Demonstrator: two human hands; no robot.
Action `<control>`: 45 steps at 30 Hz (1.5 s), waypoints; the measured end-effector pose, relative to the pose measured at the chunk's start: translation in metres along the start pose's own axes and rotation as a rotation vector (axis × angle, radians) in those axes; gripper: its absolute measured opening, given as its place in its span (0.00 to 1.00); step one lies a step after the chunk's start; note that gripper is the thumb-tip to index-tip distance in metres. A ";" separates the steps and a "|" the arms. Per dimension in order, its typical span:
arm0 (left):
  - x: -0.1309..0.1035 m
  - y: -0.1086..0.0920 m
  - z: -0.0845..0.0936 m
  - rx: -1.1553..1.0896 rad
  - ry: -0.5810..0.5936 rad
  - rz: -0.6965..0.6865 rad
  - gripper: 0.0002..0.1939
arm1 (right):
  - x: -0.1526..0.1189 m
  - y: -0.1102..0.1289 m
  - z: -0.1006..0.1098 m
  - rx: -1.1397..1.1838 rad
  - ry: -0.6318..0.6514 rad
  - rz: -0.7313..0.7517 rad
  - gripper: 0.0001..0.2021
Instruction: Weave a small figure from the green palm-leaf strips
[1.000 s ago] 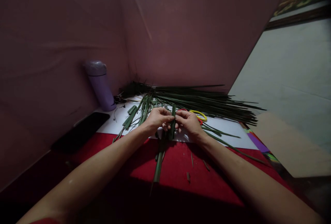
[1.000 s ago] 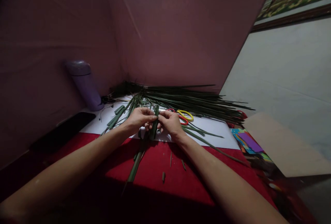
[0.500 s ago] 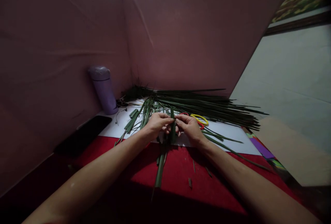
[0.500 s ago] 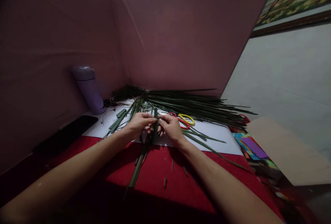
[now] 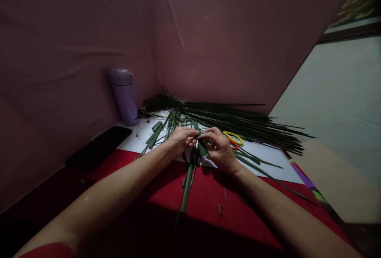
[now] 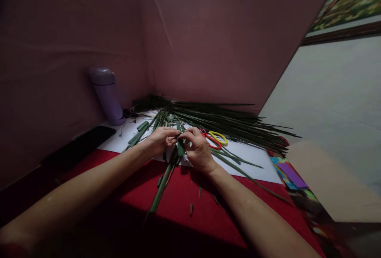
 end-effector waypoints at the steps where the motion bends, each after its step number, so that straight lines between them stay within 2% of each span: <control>1: -0.001 0.000 -0.001 -0.003 -0.011 0.006 0.05 | 0.000 0.000 0.000 0.000 0.000 0.006 0.13; 12: -0.006 -0.003 -0.007 0.044 -0.029 0.000 0.10 | -0.003 0.000 0.000 -0.082 0.007 0.096 0.15; 20: -0.005 -0.003 -0.004 0.077 -0.153 -0.045 0.09 | -0.006 0.002 -0.004 -0.107 0.057 0.070 0.10; 31: -0.007 0.000 -0.006 0.090 -0.123 -0.056 0.10 | -0.006 0.003 -0.004 -0.127 0.051 0.146 0.12; 36: -0.006 0.001 -0.006 0.099 -0.080 -0.059 0.09 | -0.007 0.002 -0.004 -0.118 0.003 0.139 0.08; 41: -0.007 0.000 -0.006 0.109 -0.086 -0.083 0.09 | -0.006 0.004 0.000 -0.174 -0.057 0.125 0.07; 45: -0.008 -0.001 -0.006 0.114 -0.096 -0.125 0.09 | -0.006 0.006 0.002 -0.179 -0.048 0.079 0.07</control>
Point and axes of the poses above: each hand's wrist, its own x-axis towards the middle knuckle, its own z-axis out of the back of the hand, y = z × x, the point moved 2 cm from there along x, towards the middle knuckle, and after that the axes turned 9 degrees about -x, right-handed, at the moved point
